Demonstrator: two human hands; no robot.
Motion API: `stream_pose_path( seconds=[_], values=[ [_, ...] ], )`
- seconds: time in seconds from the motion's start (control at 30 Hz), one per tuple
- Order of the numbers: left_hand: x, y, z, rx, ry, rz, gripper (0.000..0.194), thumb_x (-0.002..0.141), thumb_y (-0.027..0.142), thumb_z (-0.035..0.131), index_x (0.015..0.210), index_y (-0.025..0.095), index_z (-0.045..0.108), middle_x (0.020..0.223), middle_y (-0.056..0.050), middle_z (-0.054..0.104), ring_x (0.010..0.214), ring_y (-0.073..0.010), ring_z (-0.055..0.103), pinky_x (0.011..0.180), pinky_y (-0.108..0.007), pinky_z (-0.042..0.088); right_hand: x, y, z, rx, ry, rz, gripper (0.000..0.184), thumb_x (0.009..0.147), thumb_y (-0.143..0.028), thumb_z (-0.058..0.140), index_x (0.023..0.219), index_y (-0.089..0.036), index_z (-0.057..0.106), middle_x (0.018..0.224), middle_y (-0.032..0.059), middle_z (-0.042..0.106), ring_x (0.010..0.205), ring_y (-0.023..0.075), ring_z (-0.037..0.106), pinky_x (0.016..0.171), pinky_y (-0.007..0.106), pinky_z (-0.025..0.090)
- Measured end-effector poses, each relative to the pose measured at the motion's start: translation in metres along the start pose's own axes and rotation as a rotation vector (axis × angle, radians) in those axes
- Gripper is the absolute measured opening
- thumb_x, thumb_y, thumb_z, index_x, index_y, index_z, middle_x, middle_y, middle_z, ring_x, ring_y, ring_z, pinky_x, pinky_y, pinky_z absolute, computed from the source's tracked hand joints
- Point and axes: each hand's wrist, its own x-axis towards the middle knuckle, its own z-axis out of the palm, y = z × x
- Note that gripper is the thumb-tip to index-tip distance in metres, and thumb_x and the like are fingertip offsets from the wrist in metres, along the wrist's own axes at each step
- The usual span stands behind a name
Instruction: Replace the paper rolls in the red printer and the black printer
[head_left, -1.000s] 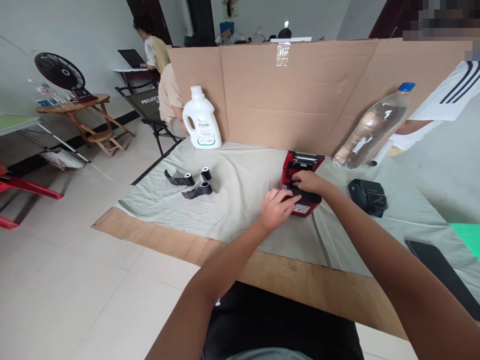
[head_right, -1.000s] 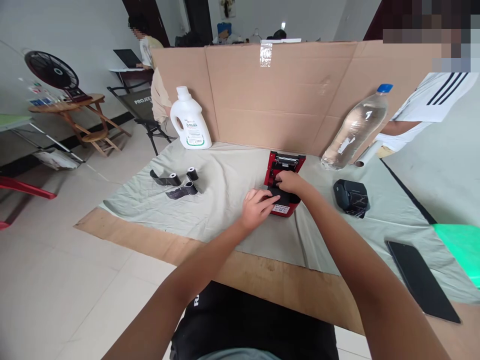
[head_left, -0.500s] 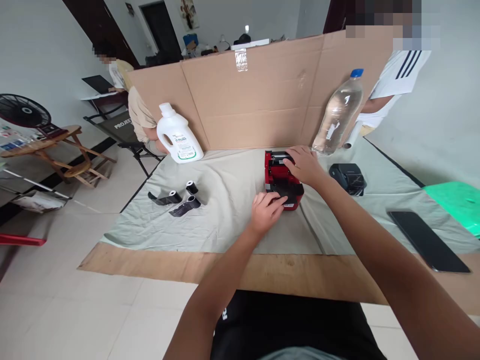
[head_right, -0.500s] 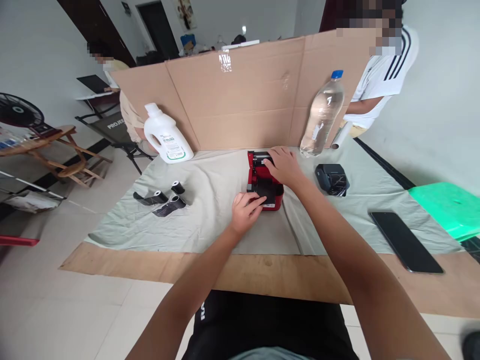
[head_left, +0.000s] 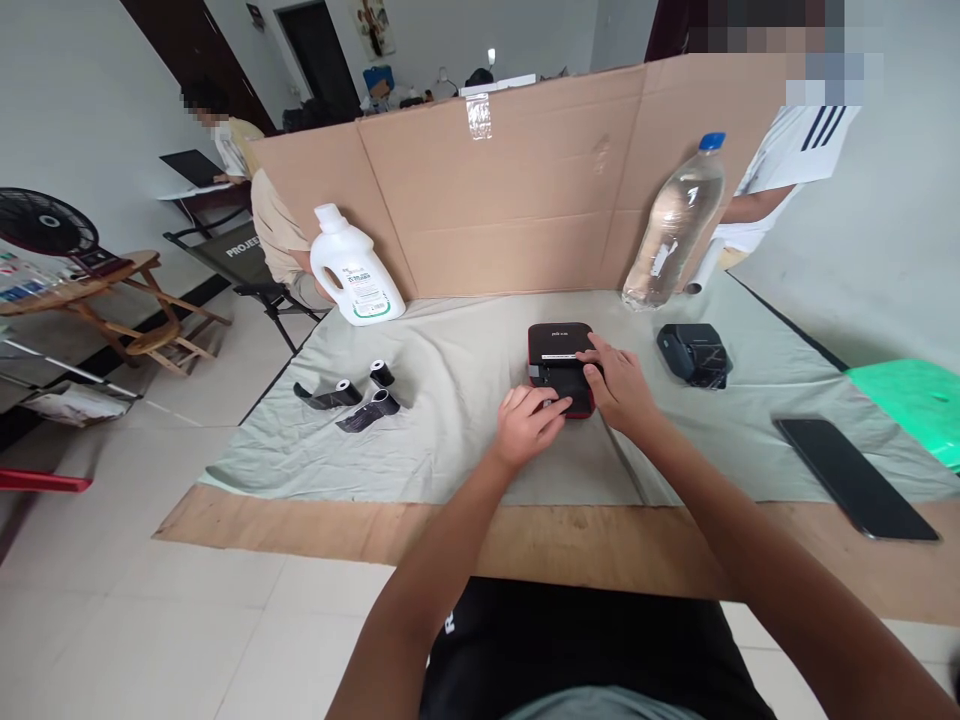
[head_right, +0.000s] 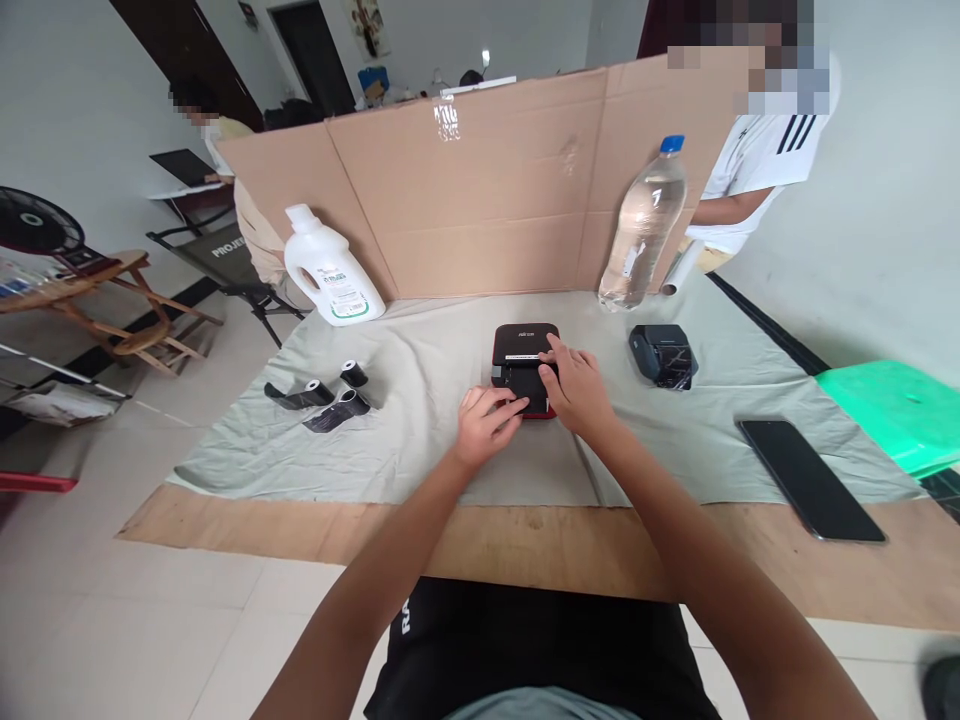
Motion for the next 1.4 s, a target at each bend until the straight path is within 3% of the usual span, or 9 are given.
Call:
stream_pose_path(
  seconds=[0.33, 0.53, 0.73, 0.87, 0.97, 1.07, 1.17, 1.27, 1.4],
  values=[
    [-0.001, 0.001, -0.001, -0.026, -0.130, -0.124, 0.029, 0.098, 0.031, 0.054, 0.115, 0.029, 0.077, 0.110, -0.008, 0.072, 0.097, -0.0219, 0.062, 0.089, -0.038, 0.046, -0.005, -0.006, 0.005, -0.086, -0.005, -0.010, 0.054, 0.104, -0.039, 0.031, 0.148, -0.011, 0.044, 0.123, 0.0160, 0.073, 0.111, 0.0347, 0.065, 0.100, 0.053, 0.044],
    [0.011, -0.011, -0.007, -0.008, -0.184, -0.359, 0.077, 0.089, 0.045, 0.067, 0.158, 0.025, 0.039, 0.141, -0.011, 0.062, 0.116, -0.0315, 0.056, 0.102, -0.044, 0.045, -0.012, -0.001, 0.011, -0.013, 0.027, 0.023, 0.051, 0.106, -0.039, 0.027, 0.148, -0.017, 0.045, 0.128, 0.0145, 0.071, 0.118, 0.0343, 0.062, 0.103, 0.055, 0.043],
    [0.014, -0.017, -0.010, -0.013, -0.271, -0.429, 0.087, 0.091, 0.045, 0.065, 0.164, 0.027, 0.023, 0.143, -0.009, 0.062, 0.112, -0.0297, 0.058, 0.098, -0.041, 0.044, -0.038, -0.002, 0.034, 0.195, 0.216, 0.009, 0.049, 0.107, -0.040, 0.028, 0.151, -0.023, 0.041, 0.147, 0.0147, 0.057, 0.142, 0.0292, 0.047, 0.117, 0.055, 0.038],
    [0.014, -0.017, -0.010, -0.095, -0.234, -0.416, 0.088, 0.089, 0.053, 0.067, 0.163, 0.026, 0.027, 0.142, -0.012, 0.061, 0.115, -0.0310, 0.058, 0.101, -0.043, 0.042, -0.033, -0.001, 0.039, 0.362, 0.298, 0.166, 0.050, 0.105, -0.043, 0.033, 0.152, -0.025, 0.041, 0.156, 0.0136, 0.047, 0.146, 0.0278, 0.043, 0.119, 0.053, 0.038],
    [0.014, -0.021, -0.005, -0.282, -0.184, -0.425, 0.083, 0.090, 0.054, 0.067, 0.161, 0.026, 0.034, 0.142, -0.012, 0.060, 0.117, -0.0285, 0.057, 0.104, -0.042, 0.041, -0.012, 0.019, 0.040, 0.557, 0.266, 0.375, 0.048, 0.101, -0.045, 0.040, 0.145, -0.027, 0.048, 0.152, 0.0112, 0.053, 0.141, 0.0270, 0.049, 0.115, 0.051, 0.044],
    [0.020, -0.028, 0.005, -0.592, -0.046, -0.621, 0.071, 0.096, 0.050, 0.058, 0.159, 0.026, 0.037, 0.129, -0.009, 0.066, 0.100, -0.0191, 0.060, 0.094, -0.034, 0.047, 0.010, 0.044, 0.045, 0.701, 0.133, 0.505, 0.047, 0.093, -0.040, 0.047, 0.137, -0.027, 0.054, 0.142, 0.0076, 0.061, 0.132, 0.0265, 0.057, 0.109, 0.050, 0.050],
    [0.032, -0.037, 0.017, -0.780, 0.077, -0.829, 0.065, 0.094, 0.040, 0.061, 0.155, 0.026, 0.044, 0.118, -0.006, 0.068, 0.090, -0.0142, 0.060, 0.089, -0.028, 0.049, 0.019, 0.054, 0.052, 0.783, 0.065, 0.523, 0.053, 0.086, -0.034, 0.047, 0.138, -0.027, 0.054, 0.141, 0.0060, 0.063, 0.128, 0.0265, 0.059, 0.106, 0.050, 0.053],
    [0.046, -0.043, 0.027, -0.827, 0.041, -0.978, 0.062, 0.086, 0.029, 0.065, 0.147, 0.030, 0.053, 0.139, -0.005, 0.060, 0.107, -0.0172, 0.061, 0.093, -0.029, 0.051, 0.015, 0.051, 0.058, 0.841, 0.092, 0.528, 0.061, 0.082, -0.031, 0.044, 0.143, -0.026, 0.049, 0.149, 0.0062, 0.057, 0.134, 0.0268, 0.055, 0.109, 0.051, 0.050],
    [0.053, -0.046, 0.035, -1.017, -0.046, -1.210, 0.065, 0.084, 0.027, 0.059, 0.148, 0.027, 0.048, 0.149, -0.005, 0.055, 0.127, -0.0257, 0.060, 0.100, -0.037, 0.053, 0.008, 0.043, 0.061, 0.885, 0.140, 0.562, 0.066, 0.080, -0.027, 0.043, 0.145, -0.024, 0.047, 0.154, 0.0070, 0.053, 0.138, 0.0279, 0.052, 0.112, 0.052, 0.048]
  ],
)
